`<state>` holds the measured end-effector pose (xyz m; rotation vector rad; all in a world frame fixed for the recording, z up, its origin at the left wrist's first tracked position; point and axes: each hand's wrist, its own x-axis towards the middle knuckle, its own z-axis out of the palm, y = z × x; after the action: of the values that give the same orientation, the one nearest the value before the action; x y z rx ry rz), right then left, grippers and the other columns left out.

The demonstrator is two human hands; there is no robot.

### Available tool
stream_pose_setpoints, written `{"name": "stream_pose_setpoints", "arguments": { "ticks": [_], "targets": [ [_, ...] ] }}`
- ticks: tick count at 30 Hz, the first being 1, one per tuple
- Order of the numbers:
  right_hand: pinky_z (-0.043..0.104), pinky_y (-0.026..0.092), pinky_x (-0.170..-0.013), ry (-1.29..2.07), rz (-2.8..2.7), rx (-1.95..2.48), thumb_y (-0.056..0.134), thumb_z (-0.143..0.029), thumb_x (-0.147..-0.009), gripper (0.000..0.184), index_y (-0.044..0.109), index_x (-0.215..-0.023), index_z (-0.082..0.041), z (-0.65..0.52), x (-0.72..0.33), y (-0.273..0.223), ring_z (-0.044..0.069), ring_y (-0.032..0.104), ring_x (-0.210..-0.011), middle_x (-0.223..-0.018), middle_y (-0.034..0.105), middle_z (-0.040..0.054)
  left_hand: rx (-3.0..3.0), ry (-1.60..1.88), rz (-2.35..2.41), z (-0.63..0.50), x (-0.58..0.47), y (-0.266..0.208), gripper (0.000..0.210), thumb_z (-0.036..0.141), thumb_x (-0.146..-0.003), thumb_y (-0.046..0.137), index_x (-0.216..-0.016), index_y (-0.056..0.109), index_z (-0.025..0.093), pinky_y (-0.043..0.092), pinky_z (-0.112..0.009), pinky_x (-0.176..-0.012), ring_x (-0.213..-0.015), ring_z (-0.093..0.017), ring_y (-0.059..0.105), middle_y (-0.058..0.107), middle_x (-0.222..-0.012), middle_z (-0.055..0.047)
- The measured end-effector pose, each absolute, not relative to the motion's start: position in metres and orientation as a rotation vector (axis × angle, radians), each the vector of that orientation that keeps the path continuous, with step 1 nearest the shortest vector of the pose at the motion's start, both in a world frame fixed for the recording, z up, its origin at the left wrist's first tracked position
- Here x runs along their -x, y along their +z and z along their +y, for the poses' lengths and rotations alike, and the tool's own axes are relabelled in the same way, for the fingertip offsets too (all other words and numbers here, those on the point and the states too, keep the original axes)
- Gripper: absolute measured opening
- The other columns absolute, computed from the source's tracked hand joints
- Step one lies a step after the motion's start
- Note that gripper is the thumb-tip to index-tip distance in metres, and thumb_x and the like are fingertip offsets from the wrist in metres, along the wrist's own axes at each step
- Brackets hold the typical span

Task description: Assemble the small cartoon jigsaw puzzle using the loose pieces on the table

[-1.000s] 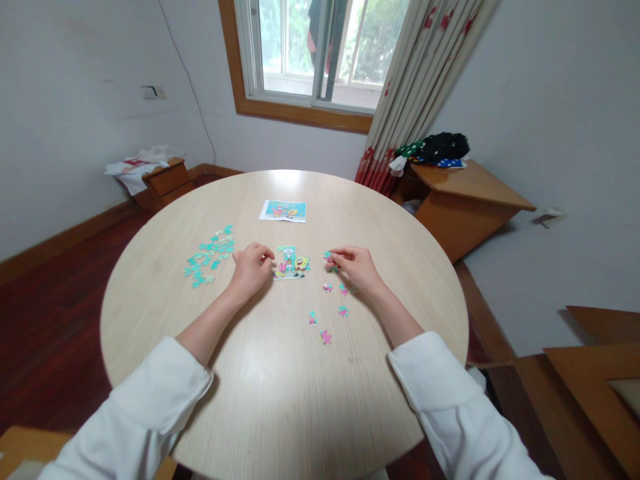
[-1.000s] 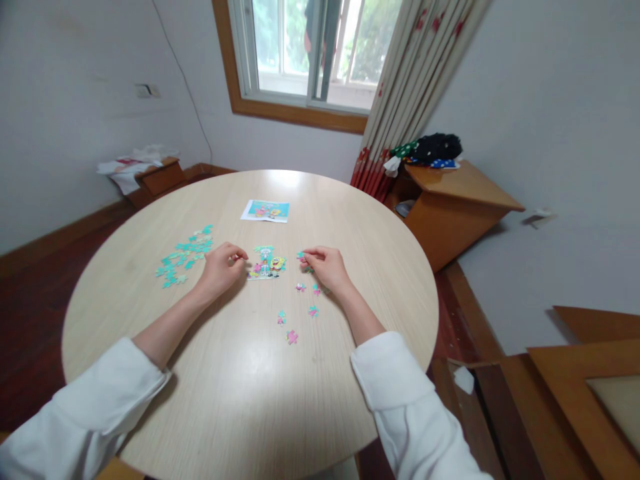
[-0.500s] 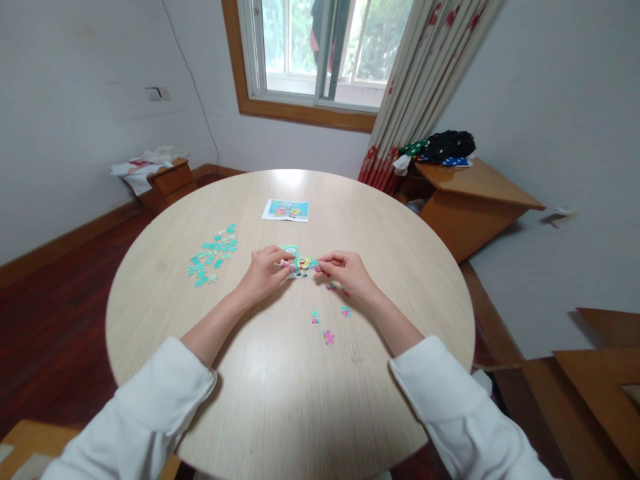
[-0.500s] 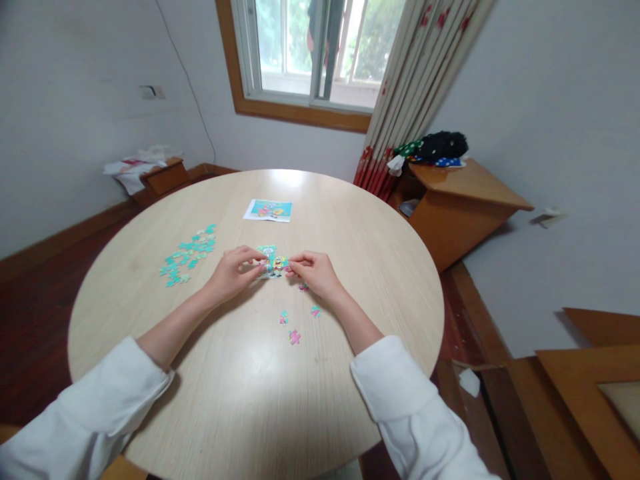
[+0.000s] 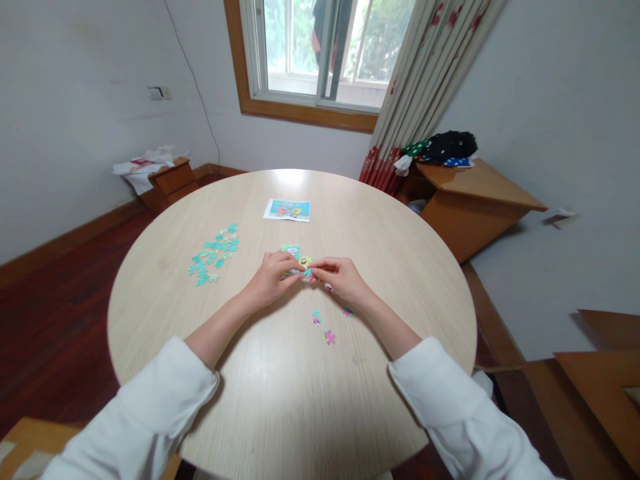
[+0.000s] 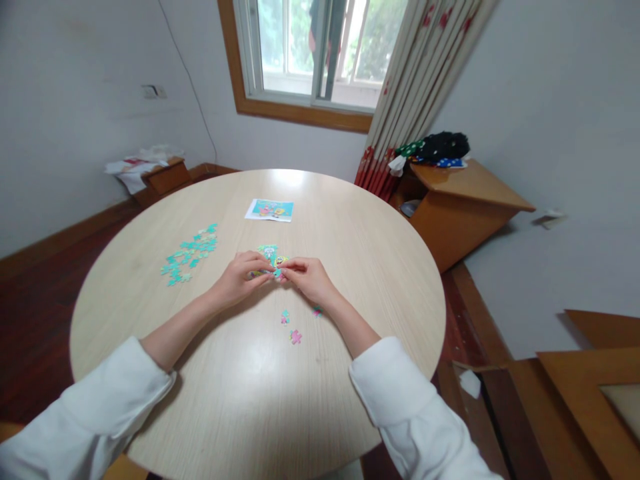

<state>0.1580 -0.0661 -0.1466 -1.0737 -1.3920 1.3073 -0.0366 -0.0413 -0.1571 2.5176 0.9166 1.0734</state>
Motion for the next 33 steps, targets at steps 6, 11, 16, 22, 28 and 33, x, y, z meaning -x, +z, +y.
{"name": "stream_pose_setpoints", "arguments": {
  "ticks": [6, 11, 16, 22, 28, 33],
  "targets": [
    [0.028, 0.05, -0.062, 1.334, -1.342, 1.044, 0.074, -0.031, -0.066, 0.026, 0.069, -0.086, -0.016, -0.0652, -0.1576, -0.1502, 0.013, 0.065, -0.061, -0.065, 0.069, 0.0004, -2.54, 1.112, 0.893, -0.0423, 0.0355, -0.1528, 0.006, 0.024, -0.084, 0.065, -0.084, 0.069, 0.019, 0.042, -0.032, -0.075, -0.081, -0.017, 0.062, 0.069, -0.082, -0.003],
    [0.027, 0.05, -0.062, 1.334, -1.327, 0.994, 0.076, -0.031, -0.065, 0.028, 0.066, -0.087, -0.017, -0.0646, -0.1572, -0.1512, 0.012, 0.065, -0.059, -0.063, 0.067, -0.002, -2.471, 1.165, 0.871, -0.0435, 0.0355, -0.1505, 0.01, 0.022, -0.082, 0.067, -0.091, 0.068, 0.018, 0.045, -0.03, -0.073, -0.079, -0.016, 0.061, 0.069, -0.083, -0.004],
    [0.027, 0.05, -0.062, 1.319, -1.325, 0.992, 0.076, -0.031, -0.065, 0.026, 0.065, -0.085, -0.018, -0.0659, -0.1554, -0.1489, 0.011, 0.063, -0.059, -0.063, 0.067, -0.0023, -2.466, 1.145, 0.795, -0.0438, 0.0353, -0.1519, 0.018, 0.023, -0.083, 0.068, -0.1, 0.071, 0.019, 0.047, -0.029, -0.072, -0.08, -0.016, 0.061, 0.067, -0.086, -0.005],
    [0.028, 0.051, -0.063, 1.296, -1.32, 1.015, 0.075, -0.035, -0.066, 0.025, 0.067, -0.083, -0.018, -0.0655, -0.154, -0.1478, 0.011, 0.063, -0.059, -0.063, 0.067, -0.0014, -2.449, 1.115, 0.799, -0.0442, 0.0349, -0.1529, 0.017, 0.024, -0.083, 0.068, -0.099, 0.072, 0.021, 0.048, -0.031, -0.074, -0.081, -0.017, 0.061, 0.067, -0.088, -0.006],
    [0.03, 0.053, -0.066, 1.3, -1.296, 1.014, 0.077, -0.035, -0.063, 0.028, 0.067, -0.083, -0.017, -0.067, -0.1535, -0.1465, 0.013, 0.065, -0.062, -0.065, 0.068, -0.0007, -2.388, 1.213, 0.907, -0.0433, 0.0373, -0.1527, 0.012, 0.028, -0.082, 0.068, -0.089, 0.07, 0.018, 0.048, -0.031, -0.072, -0.079, -0.017, 0.061, 0.067, -0.084, -0.006],
    [0.032, 0.053, -0.071, 1.276, -1.315, 1.029, 0.079, -0.033, -0.061, 0.024, 0.069, -0.076, -0.017, -0.0686, -0.1521, -0.1443, 0.013, 0.065, -0.065, -0.069, 0.069, 0.0006, -2.386, 1.248, 0.93, -0.0436, 0.0379, -0.1498, 0.016, 0.033, -0.082, 0.067, -0.08, 0.067, 0.017, 0.047, -0.03, -0.069, -0.074, -0.017, 0.059, 0.065, -0.077, -0.005]
  ]
}}
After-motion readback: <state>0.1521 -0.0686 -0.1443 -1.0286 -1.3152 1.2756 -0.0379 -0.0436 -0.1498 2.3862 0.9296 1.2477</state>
